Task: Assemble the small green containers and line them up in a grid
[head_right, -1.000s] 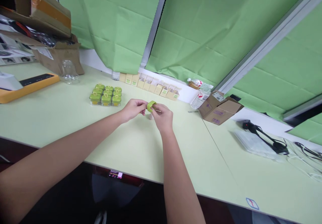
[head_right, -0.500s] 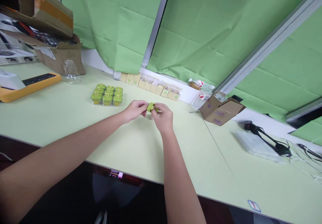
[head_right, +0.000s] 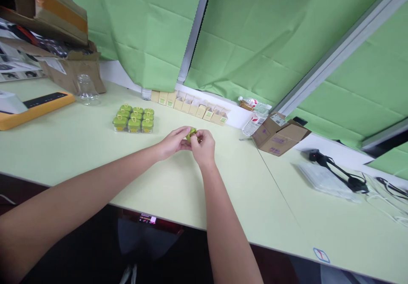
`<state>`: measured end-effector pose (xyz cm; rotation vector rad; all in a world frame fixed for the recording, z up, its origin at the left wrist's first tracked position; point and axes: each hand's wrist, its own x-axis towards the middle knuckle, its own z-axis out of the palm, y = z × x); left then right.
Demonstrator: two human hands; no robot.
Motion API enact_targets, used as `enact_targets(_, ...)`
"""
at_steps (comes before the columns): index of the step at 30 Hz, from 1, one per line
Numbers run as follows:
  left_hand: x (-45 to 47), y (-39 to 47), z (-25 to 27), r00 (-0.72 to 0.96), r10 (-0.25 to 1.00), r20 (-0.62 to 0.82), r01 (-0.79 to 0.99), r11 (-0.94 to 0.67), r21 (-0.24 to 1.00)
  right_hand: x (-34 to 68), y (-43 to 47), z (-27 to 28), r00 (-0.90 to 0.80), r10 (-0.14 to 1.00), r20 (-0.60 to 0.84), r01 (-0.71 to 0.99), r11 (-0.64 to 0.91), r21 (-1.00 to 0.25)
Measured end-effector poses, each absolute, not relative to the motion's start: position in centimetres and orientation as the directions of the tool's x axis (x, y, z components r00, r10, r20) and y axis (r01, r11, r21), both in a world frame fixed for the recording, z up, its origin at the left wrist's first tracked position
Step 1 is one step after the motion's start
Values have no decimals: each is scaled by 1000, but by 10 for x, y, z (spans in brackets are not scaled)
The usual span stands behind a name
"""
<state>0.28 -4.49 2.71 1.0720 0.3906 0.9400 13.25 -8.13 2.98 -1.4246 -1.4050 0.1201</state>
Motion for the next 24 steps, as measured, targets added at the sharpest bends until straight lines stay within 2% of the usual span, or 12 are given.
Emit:
enact_targets(4,3,-47,30,548,826,133,-495,192,848,128,-82,29,278,759,589,691,268,-671)
enact_targets(9,2,-47,35,522,849,83,-487,217,846,126,-87,32,279,777,564,666,267,-697)
enact_targets(14,-2,-35,34,443,896,38,-478,200,856,139,-84,32,377,703,603,656,257,-710)
enact_targets(19,-6,-25,32,427,904,-33,-481,258,838,164,-82,29,408,697,589,796,44,-604)
enact_targets(24,-7,-29,33,456,890,-24,-456,257,852,190,-81,19,355,835,421,873,-135,-468)
